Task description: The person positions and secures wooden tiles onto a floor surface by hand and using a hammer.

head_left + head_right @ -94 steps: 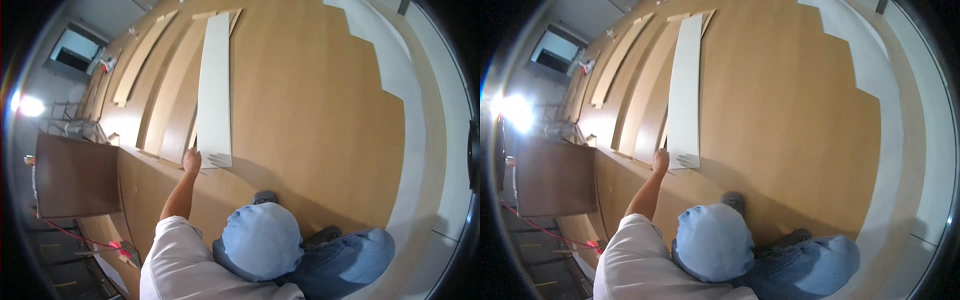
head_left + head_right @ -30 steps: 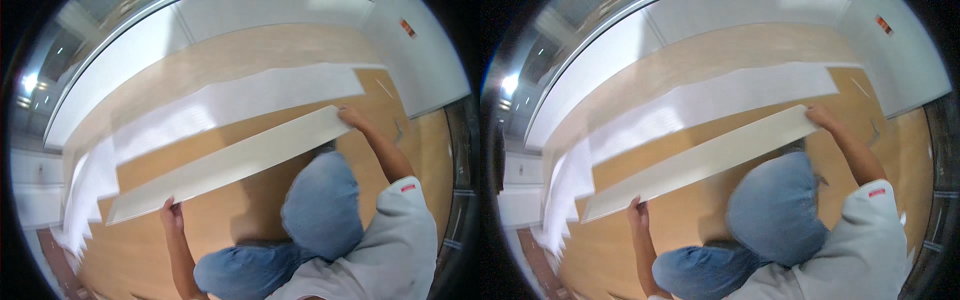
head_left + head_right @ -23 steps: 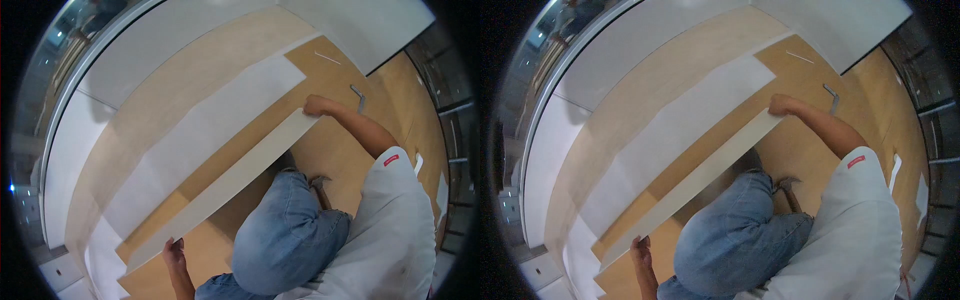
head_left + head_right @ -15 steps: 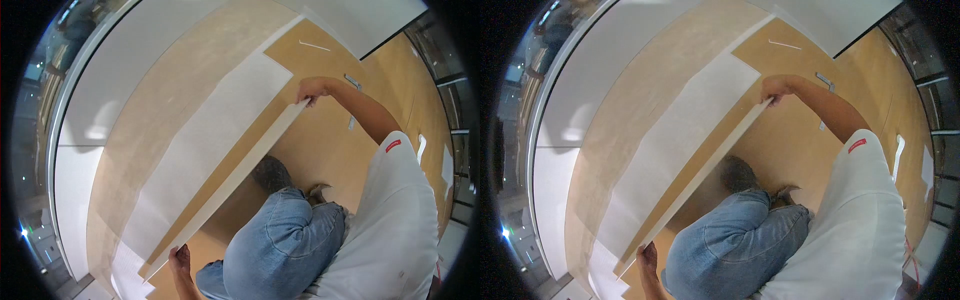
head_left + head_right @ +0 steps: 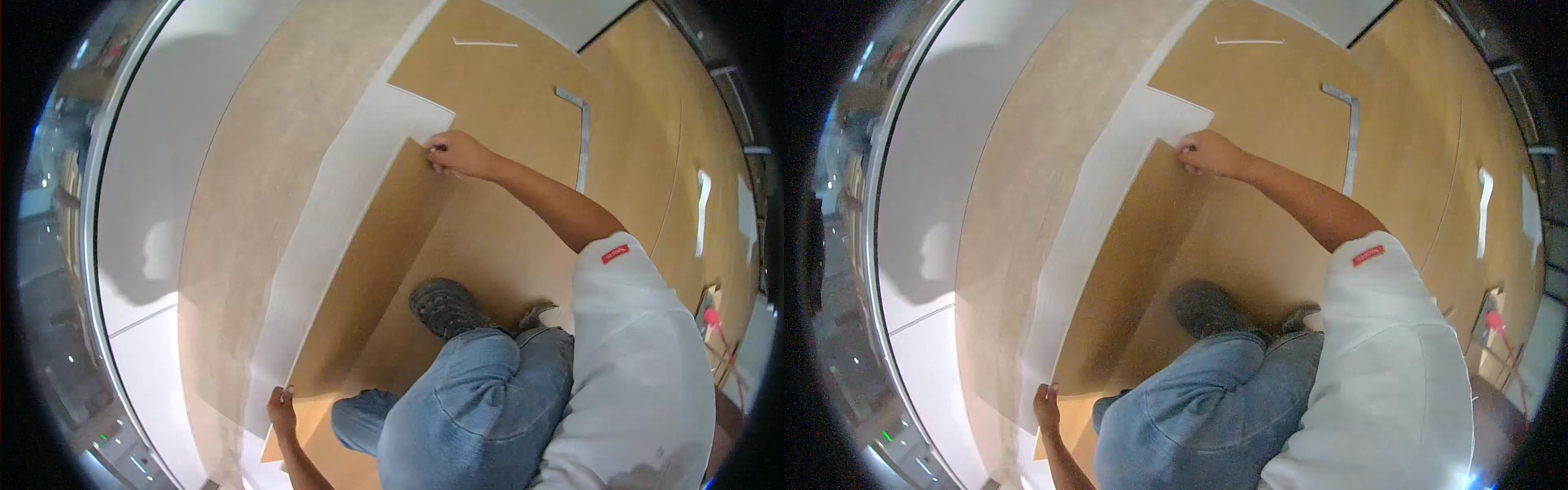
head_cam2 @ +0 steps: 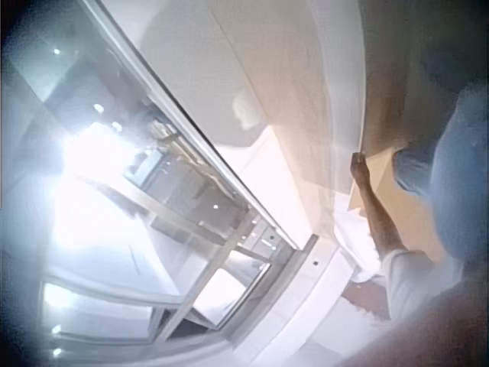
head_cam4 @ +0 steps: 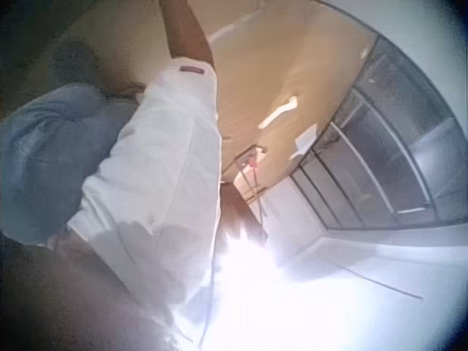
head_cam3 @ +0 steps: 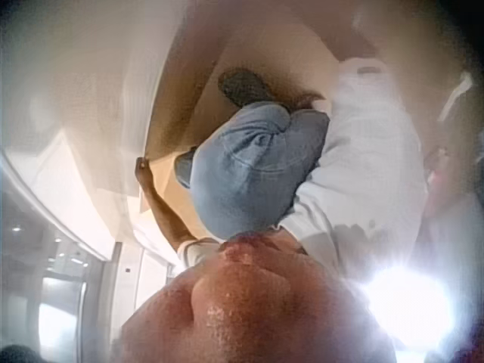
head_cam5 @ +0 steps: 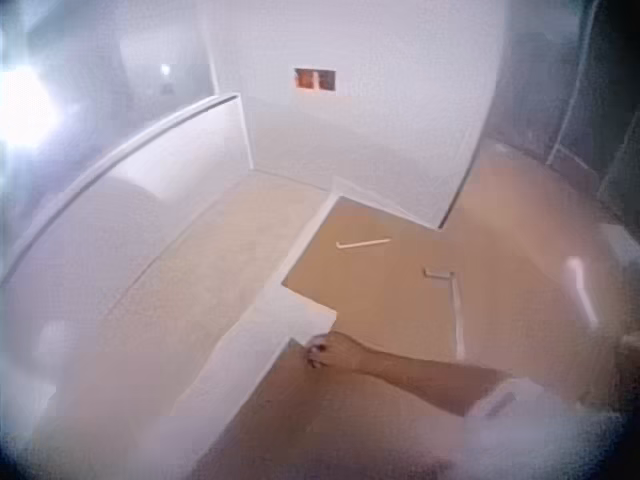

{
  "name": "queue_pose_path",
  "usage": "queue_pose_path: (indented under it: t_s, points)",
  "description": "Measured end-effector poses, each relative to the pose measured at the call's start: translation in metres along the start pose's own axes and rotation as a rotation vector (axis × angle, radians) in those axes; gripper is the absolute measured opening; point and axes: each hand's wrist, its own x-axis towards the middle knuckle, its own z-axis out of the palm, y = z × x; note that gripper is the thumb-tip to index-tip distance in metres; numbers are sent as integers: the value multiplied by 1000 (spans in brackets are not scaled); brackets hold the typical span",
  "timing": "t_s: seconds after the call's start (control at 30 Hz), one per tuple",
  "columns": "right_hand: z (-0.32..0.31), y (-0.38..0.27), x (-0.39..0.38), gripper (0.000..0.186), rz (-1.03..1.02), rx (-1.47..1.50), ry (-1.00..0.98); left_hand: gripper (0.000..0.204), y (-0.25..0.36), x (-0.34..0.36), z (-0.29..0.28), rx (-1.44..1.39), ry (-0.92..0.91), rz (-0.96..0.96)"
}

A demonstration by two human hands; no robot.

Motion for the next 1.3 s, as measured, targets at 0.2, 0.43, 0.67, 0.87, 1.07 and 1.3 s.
queue_pose_path:
  t_s: [0.2, 0.43, 0.67, 0.87, 1.07, 1.3]
  points:
    - [39, 37, -18, 23, 44, -229, 675, 43, -15, 65, 12, -619, -39, -102]
    - [115, 57, -61, 30, 307, 766, 284, 58, 6, 118, -6, -301, 120, 37]
    - [112, 23, -12, 31, 151, 817, 521, 63, 47, 130, -13, -262, 102, 82]
    - [84, 18, 8, 34, 151, 665, 552, 61, 56, 147, -1, -242, 103, 65]
    - [63, 26, 12, 36, 252, 462, 533, 60, 97, 152, 8, -214, 81, 58]
    - [58, 26, 12, 37, 258, 463, 549, 61, 105, 154, 2, -151, 46, 51]
